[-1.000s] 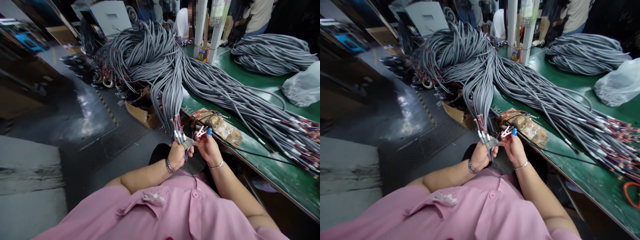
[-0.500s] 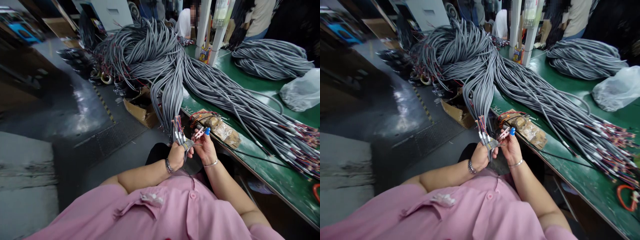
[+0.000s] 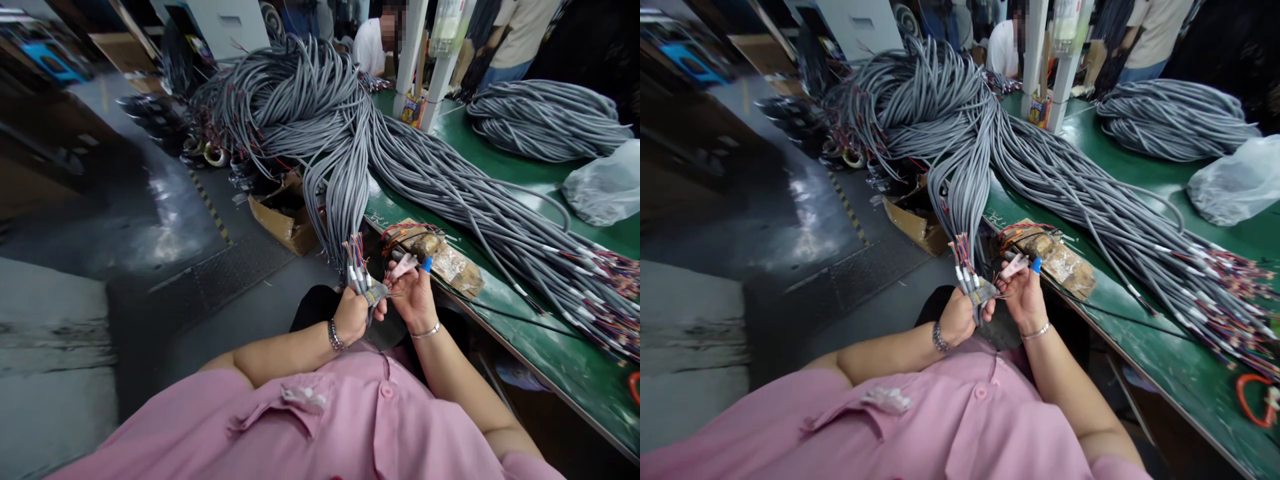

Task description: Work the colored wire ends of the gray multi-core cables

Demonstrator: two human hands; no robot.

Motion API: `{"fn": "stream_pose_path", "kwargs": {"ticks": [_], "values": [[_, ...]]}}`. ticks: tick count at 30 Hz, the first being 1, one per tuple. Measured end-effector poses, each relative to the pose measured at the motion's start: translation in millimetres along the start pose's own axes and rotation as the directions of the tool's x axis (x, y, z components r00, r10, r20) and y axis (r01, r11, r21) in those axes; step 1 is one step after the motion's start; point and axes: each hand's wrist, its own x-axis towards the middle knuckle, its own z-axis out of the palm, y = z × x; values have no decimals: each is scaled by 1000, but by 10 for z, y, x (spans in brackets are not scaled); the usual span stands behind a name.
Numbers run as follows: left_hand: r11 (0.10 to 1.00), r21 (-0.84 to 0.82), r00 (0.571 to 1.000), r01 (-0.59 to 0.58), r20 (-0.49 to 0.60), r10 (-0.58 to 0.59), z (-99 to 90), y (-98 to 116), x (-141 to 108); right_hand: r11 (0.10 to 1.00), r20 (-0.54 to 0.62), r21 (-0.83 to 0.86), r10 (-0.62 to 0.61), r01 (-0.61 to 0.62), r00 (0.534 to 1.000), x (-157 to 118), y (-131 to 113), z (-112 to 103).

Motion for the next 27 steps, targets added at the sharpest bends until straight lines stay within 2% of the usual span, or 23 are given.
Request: {"fn": "stream_pose_path", "kwargs": {"ticks": [3,6,16,20,27], "values": [[1000,-7,1000,-6,1,6,-38,8,-37,1000,-2,-24,5,-5,1000,-37,-43,-16],[999,-19,999,-32,3,32,-56,23,-43,995,-26,-84,-48,45,999,-55,-70,-33],[996,-86,1000,-17,-24,15,30,79,21,962,-20,-226,-163,154,986,34,-20,-118],[996,-83,999,-20,-28,18,40,60,32,973,-1,-183,-141,138,990,61,-22,-49],[998,-60,999,-25,-47,22,46,25,53,990,-108,-46,-135,131,985,128,7,-20]]}}
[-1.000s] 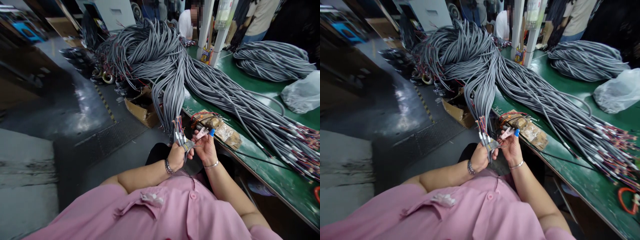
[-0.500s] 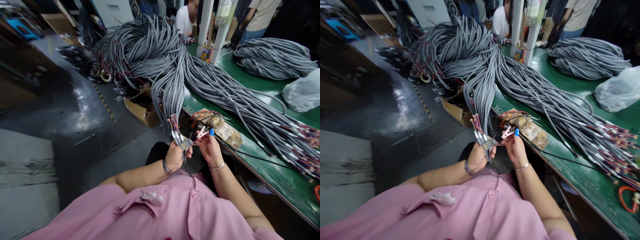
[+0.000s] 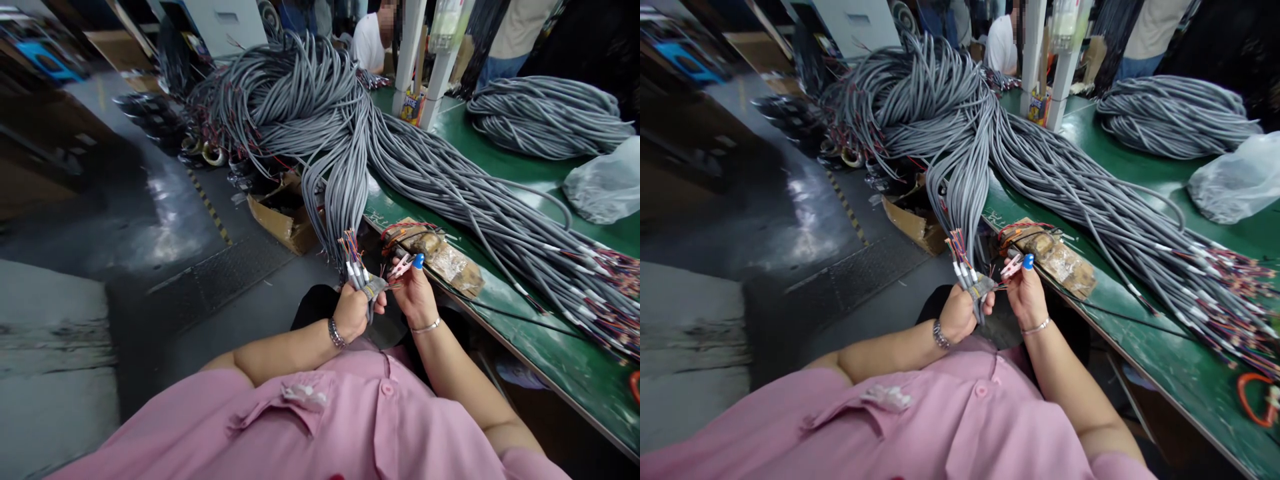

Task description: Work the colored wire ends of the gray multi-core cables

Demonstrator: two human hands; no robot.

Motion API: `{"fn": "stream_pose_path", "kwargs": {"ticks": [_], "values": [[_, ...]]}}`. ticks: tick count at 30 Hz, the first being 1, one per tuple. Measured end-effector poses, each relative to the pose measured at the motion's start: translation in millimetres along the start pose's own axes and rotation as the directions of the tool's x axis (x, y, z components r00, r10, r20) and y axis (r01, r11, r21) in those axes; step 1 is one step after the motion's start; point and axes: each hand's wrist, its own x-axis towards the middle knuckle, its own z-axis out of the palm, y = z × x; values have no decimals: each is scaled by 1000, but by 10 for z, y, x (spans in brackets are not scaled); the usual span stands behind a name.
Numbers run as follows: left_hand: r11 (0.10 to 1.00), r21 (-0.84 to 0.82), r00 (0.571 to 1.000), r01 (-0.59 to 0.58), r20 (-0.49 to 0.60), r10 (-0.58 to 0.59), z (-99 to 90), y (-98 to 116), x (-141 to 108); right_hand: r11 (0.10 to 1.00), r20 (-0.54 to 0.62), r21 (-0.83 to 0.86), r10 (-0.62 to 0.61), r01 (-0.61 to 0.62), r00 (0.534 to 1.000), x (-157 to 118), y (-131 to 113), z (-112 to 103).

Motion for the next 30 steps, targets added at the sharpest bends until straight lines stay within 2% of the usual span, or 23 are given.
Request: {"fn": "stream_pose_path", "kwargs": {"ticks": [5,9,13,16,19,23,27,30], "values": [[999,28,1000,-16,26,15,-31,-34,-2,1000,21,20,16,-16,1000,-29,32,-18],[998,46,998,-31,51,28,-88,-32,-33,995,105,-29,97,-95,990,-77,-10,-95],[994,101,997,-43,67,36,-176,-54,-57,956,200,-196,257,-219,945,-132,-144,-256],[989,135,993,-64,107,50,-241,-97,-56,870,258,-430,375,-241,891,-208,-274,-310],[976,195,984,-101,167,68,-290,-139,-48,759,281,-634,403,-147,871,-295,-383,-235],[930,334,962,-155,265,65,-319,-144,-42,670,298,-742,323,6,898,-362,-434,-77],[860,498,933,-108,350,-86,-319,-95,-21,591,372,-798,333,115,866,-403,-399,-19],[827,562,905,-17,361,-226,-324,-58,7,450,450,-843,288,295,845,-450,-388,7]]}}
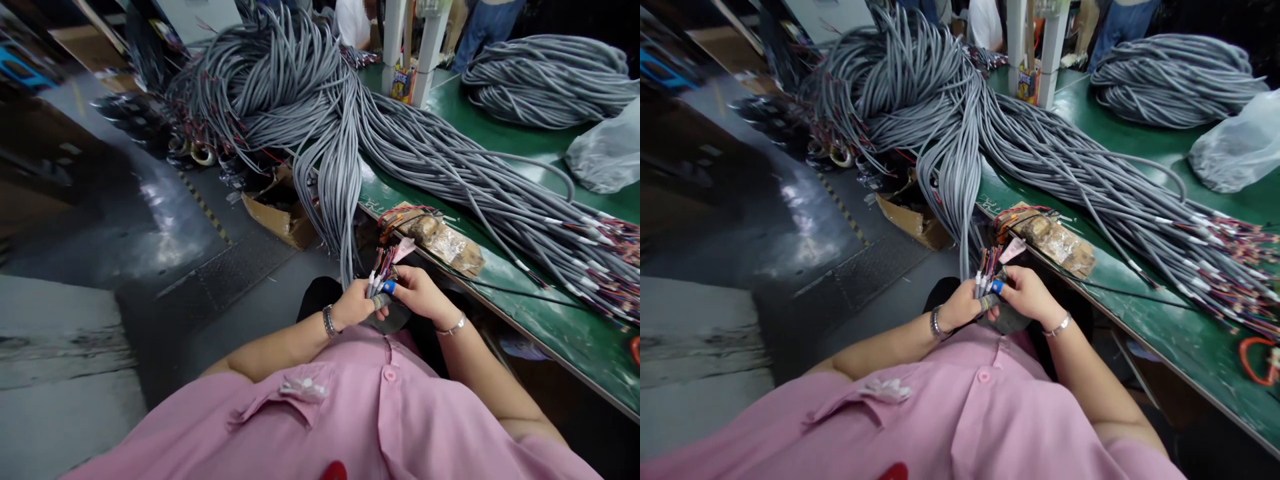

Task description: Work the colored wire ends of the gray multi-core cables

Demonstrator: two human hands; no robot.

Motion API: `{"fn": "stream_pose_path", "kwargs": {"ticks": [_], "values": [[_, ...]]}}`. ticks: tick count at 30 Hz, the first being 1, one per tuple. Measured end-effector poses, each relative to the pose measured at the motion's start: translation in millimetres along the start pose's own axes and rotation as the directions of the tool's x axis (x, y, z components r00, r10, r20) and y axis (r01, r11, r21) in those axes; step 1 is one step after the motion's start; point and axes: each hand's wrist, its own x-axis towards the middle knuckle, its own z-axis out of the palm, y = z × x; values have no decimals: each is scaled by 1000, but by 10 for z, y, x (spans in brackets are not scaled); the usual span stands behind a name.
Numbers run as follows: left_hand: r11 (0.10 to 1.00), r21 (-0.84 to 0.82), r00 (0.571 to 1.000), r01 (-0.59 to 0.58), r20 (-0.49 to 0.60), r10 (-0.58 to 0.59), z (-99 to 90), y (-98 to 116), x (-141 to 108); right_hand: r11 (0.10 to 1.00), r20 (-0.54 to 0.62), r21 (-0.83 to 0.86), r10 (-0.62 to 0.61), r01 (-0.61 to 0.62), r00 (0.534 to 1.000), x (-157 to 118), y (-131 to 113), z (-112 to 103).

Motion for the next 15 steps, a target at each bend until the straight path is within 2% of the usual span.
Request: {"fn": "stream_pose_path", "kwargs": {"ticks": [3,5,7,10,13,15], "values": [[1000,5,1000,23,5,-23,-22,7,14,971,-95,-222,-108,85,990,-46,-28,-9],[998,-55,998,-3,-62,-1,-23,0,23,964,-180,-251,-135,88,974,-91,-4,-32],[984,-176,987,-39,-158,10,-12,-11,35,984,-277,-162,-117,73,954,-144,71,-35],[944,-319,967,-87,-253,3,23,-30,55,996,-363,90,9,26,932,-207,236,58],[935,-339,963,-103,-269,9,63,-40,69,957,-410,291,116,9,904,-220,356,234],[936,-336,967,-106,-254,18,72,-41,70,946,-459,322,116,44,881,-197,365,319]]}}
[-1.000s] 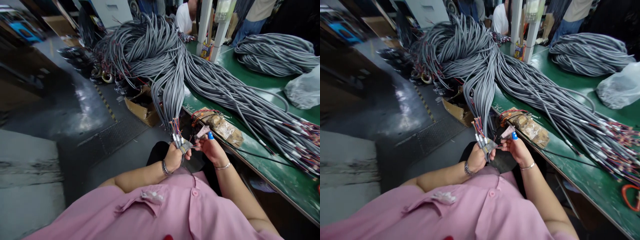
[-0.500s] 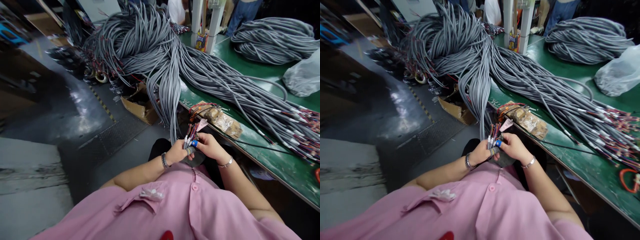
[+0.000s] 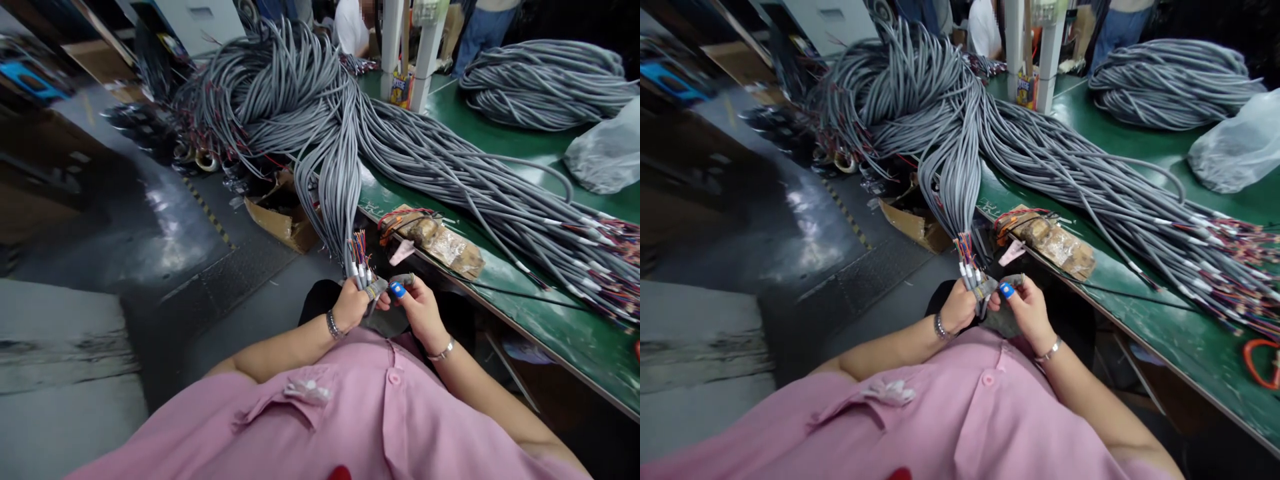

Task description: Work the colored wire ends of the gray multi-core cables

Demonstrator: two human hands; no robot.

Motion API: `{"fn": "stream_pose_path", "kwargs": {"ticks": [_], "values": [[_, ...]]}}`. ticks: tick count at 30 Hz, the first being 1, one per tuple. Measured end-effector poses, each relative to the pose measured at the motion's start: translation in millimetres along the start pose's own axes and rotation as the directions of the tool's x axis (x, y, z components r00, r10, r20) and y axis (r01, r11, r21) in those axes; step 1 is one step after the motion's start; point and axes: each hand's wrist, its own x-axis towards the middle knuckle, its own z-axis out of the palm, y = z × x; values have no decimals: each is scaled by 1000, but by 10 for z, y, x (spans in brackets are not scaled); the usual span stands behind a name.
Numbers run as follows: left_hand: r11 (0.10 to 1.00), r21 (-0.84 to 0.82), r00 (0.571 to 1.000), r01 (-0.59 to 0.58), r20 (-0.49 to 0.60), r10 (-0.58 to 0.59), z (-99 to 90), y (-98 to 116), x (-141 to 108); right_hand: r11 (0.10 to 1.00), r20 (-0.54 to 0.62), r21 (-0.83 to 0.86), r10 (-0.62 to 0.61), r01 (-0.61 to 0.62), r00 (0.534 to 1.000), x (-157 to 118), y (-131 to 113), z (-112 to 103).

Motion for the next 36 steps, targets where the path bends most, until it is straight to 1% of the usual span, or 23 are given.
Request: {"fn": "stream_pose_path", "kwargs": {"ticks": [2,3,4,6,7,8,9,10,12,13,15,17,18,20,22,24,26,31,33,36], "values": [[1000,7,999,5,49,-5,-16,5,-3,1000,7,4,-23,23,1000,18,-39,50],[1000,23,996,9,90,-11,-32,9,-5,1000,41,10,-21,20,999,36,-78,64],[999,47,990,12,137,-18,-53,14,-7,1000,93,27,-12,10,996,57,-124,72],[995,103,975,10,220,-33,-94,20,-13,997,224,73,15,-32,974,100,-207,84],[992,124,969,7,242,-37,-111,22,-16,995,275,86,27,-53,961,119,-232,90],[991,132,968,7,246,-39,-121,23,-18,994,299,87,36,-65,954,134,-240,96],[992,127,971,9,235,-39,-126,24,-20,995,287,79,37,-62,957,145,-229,102],[994,111,977,13,212,-37,-125,26,-21,996,246,69,31,-50,969,153,-201,107],[998,55,989,14,148,-22,-114,31,-23,996,125,78,29,-39,992,153,-107,108],[1000,21,993,12,118,-14,-107,33,-23,993,74,107,49,-57,996,147,-52,104],[999,-38,997,4,75,-1,-97,33,-24,975,23,184,126,-129,992,128,38,89],[998,-63,999,-3,53,7,-99,22,-24,963,16,192,187,-187,982,108,67,79],[998,-61,999,-7,48,10,-103,11,-24,969,21,159,188,-189,982,102,52,81],[999,-46,999,-8,39,10,-114,-17,-24,986,51,66,149,-152,988,102,-26,104],[999,-34,999,1,36,1,-124,-46,-23,994,91,21,104,-106,990,110,-134,148],[999,-35,999,1,34,0,-131,-64,-24,995,119,34,91,-96,989,117,-225,197],[999,-36,1000,-4,27,5,-131,-63,-29,992,122,66,97,-106,988,113,-267,235],[997,-76,999,-32,-21,31,-109,-25,-40,976,84,160,134,-146,987,82,-216,263],[995,-91,999,-36,-36,33,-100,-25,-39,974,82,158,153,-164,985,81,-212,265],[996,-77,999,-37,-32,35,-95,-47,-36,982,105,97,151,-161,983,97,-264,279]]}}
